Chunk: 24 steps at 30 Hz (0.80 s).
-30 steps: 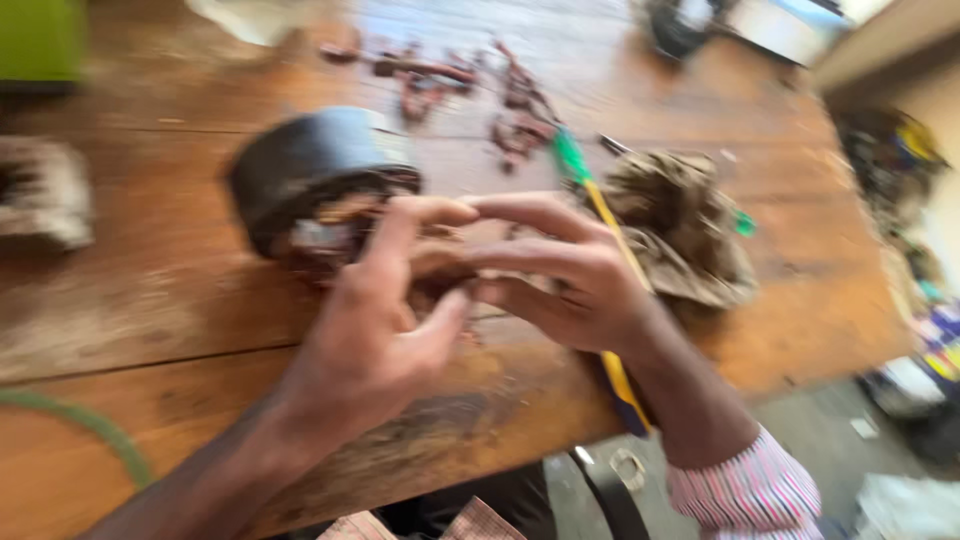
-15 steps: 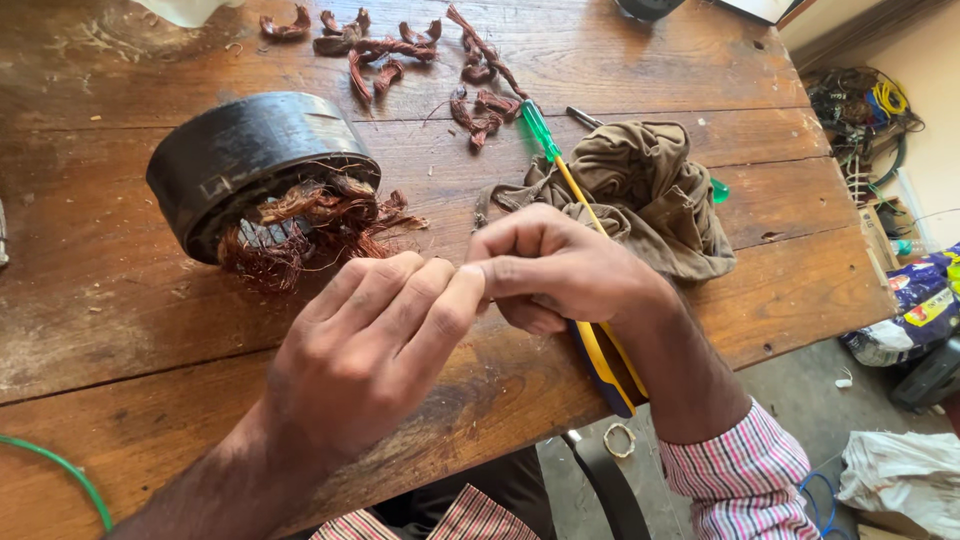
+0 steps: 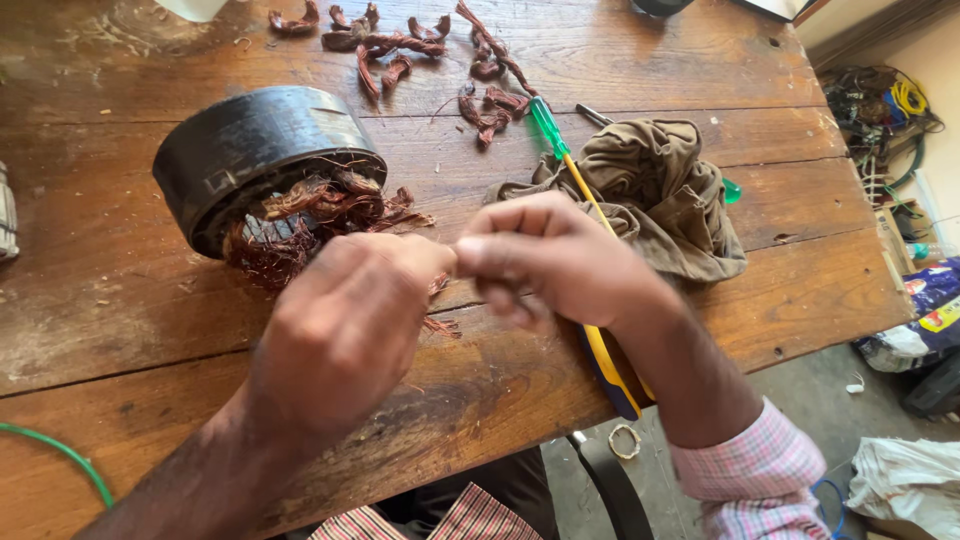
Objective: The person removes burnt copper windings from an electric motor stator. They hold the stator, pry and dig out charred wire with a screwdriver, pull loose windings by hand, and use pliers to grip and extract remaining wire, placing the removed copper on the table.
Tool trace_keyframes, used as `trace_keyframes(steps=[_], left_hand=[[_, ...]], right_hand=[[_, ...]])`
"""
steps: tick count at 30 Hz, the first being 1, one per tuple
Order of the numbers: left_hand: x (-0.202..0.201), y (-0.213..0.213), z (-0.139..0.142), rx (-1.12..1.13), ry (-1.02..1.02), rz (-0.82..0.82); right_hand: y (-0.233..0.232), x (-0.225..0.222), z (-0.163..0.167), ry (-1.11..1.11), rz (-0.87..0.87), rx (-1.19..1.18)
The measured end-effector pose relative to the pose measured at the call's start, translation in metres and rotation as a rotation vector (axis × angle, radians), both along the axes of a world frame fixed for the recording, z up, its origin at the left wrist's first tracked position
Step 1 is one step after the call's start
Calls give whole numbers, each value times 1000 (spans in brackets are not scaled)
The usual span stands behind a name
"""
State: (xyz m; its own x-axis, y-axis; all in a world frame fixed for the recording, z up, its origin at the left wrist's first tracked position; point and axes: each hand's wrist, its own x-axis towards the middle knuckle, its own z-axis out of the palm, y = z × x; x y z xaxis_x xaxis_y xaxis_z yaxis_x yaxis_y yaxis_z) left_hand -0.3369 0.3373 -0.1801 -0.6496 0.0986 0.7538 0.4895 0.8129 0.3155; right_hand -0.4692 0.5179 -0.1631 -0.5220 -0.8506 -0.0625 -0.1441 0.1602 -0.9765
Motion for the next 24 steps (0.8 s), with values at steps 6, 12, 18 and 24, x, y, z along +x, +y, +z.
trace_keyframes(steps=[6,12,18,24], left_hand=[[2,-4,2,82,-44,2],[3,-6,0,122,-76,8],[2,0,0,142,-43,-13],[4,-1,5,318,-203,55]], right_hand=[[-10,-1,-7,526,39,-205],[-2,3,-3,895,-15,-158],[-5,-5,-5,-163,9,-120],[-5,4,-1,955,18,-188]])
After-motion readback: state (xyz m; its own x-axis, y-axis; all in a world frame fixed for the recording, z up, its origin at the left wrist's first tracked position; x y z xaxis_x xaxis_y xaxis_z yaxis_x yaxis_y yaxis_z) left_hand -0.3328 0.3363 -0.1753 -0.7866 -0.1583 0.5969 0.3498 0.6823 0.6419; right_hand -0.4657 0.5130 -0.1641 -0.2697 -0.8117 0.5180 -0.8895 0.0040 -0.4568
